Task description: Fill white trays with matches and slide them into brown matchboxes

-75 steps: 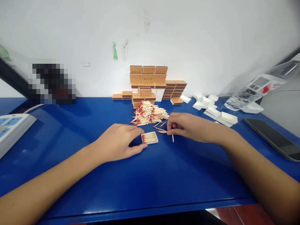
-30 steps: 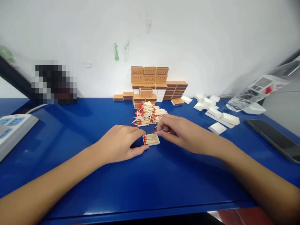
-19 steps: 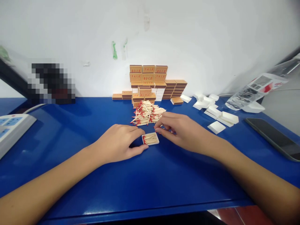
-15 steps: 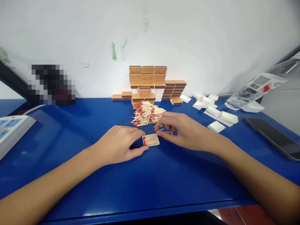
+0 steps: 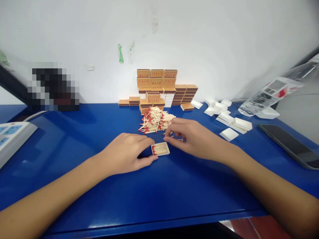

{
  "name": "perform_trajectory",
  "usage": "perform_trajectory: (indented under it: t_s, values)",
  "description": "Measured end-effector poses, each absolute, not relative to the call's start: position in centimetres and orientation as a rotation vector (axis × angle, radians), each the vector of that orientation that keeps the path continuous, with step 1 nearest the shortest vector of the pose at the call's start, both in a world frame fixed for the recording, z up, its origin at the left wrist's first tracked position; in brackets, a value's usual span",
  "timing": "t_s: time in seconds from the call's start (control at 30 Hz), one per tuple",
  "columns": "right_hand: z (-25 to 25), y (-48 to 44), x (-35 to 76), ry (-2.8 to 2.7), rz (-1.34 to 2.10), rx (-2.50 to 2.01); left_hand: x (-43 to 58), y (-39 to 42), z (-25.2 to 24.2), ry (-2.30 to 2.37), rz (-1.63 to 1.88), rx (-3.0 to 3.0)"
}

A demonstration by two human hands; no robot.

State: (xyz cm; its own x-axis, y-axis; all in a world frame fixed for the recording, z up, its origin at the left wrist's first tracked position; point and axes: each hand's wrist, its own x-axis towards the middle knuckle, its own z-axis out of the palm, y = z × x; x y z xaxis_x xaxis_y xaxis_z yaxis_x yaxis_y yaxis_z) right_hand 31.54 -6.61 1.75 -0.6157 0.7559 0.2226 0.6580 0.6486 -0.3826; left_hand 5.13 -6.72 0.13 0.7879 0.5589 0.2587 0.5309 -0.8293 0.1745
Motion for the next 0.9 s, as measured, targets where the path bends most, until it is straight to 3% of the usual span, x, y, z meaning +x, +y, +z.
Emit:
perform_trajectory:
  t_s: [0.5,0.9]
  values:
    - [0.9,-4.6,33.5,-2.623,0.496,-1.213,5.1,-6.6,0.3,0.911,0.433,2.871]
    - [2.2,-7.2,31.7,-2.6,0.404,-1.136,5.1,-6.6,0.3,0.925,0.449,2.865]
